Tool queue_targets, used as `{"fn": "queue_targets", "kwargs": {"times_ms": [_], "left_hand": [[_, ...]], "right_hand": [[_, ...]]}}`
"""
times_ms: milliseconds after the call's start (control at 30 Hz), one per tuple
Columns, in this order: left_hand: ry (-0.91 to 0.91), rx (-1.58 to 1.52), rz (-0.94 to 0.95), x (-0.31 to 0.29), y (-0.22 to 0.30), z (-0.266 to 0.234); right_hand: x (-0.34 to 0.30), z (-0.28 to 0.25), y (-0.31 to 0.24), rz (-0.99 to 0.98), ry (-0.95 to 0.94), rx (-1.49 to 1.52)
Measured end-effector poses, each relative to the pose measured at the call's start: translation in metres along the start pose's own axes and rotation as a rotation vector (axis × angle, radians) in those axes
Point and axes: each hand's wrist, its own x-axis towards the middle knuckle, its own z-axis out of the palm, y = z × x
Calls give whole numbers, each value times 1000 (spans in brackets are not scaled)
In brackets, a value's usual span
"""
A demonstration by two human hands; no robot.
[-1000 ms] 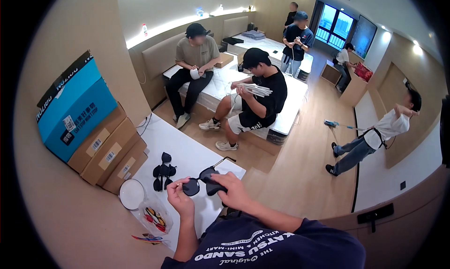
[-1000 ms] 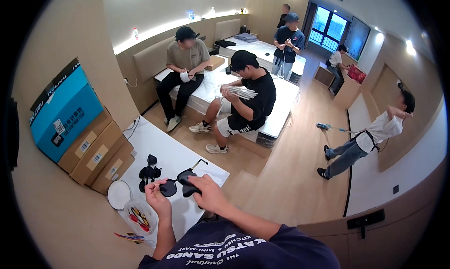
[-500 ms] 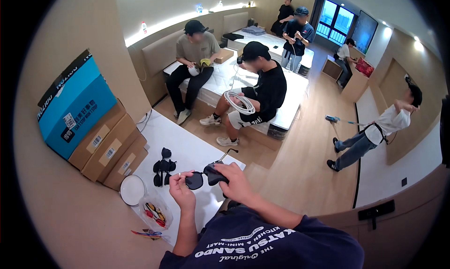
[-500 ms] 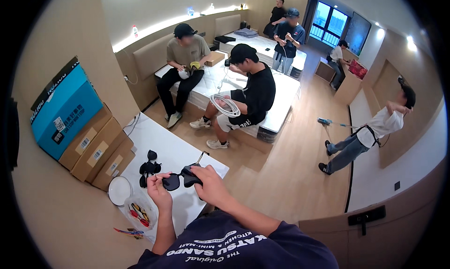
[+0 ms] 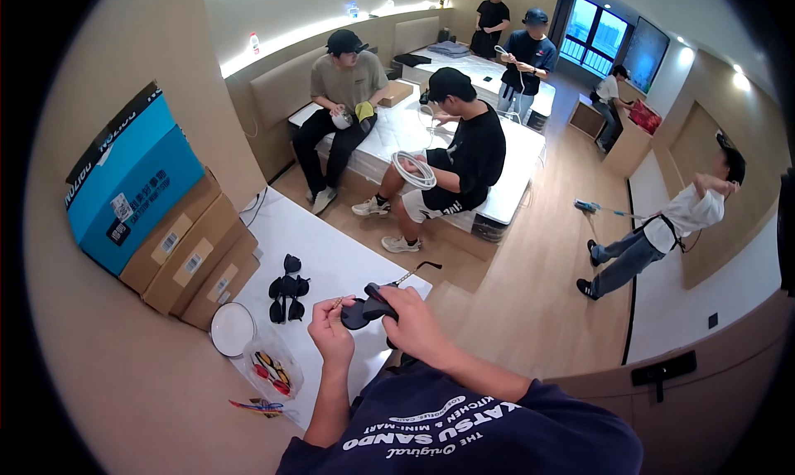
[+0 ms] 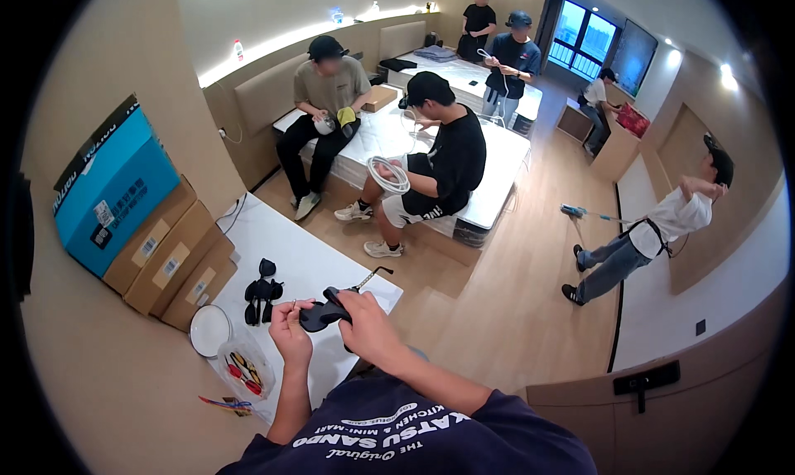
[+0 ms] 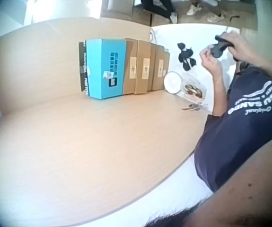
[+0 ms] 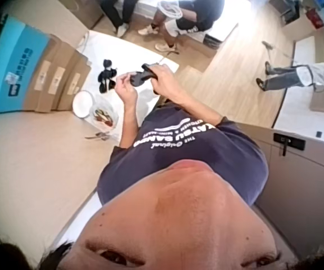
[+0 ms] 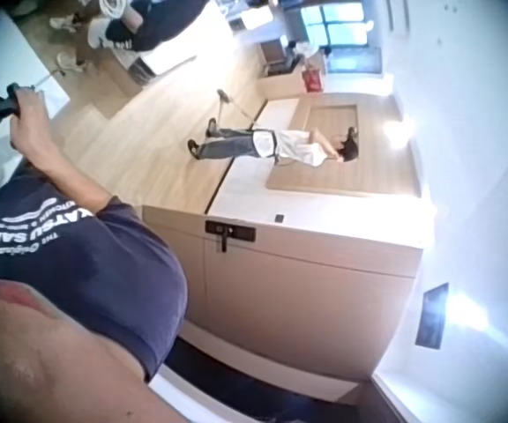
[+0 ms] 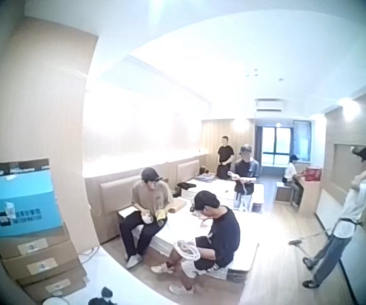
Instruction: The person assembles several pairs of sunglasses by snapping the lenses into the frames by hand.
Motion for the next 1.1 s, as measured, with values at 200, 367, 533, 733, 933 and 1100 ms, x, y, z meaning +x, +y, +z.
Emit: {"fn": "queue_targets", "kwargs": {"times_ms": [200,367,533,733,933,1100], "left_hand": [[78,137,-20,-13,-5,4],[161,-47,5,-6,0,6],[25,-9,-23,-10,-2,10],[30,-35,-71,-6,-10,1],[-64,-67,-133,-9,-5,6],[-11,-98,-99,2,-10,-2]], "right_hand": [[-7,13,-21,-211,55,-64],[-8,13,-6,-247,-24,-45],[-4,12,-15,-215,34,-125],[-3,0,-1,-252,-114,-68],[-2,6,-20,-234,-82,-89],[-4,-1,-2,-236,-170,-101]]}}
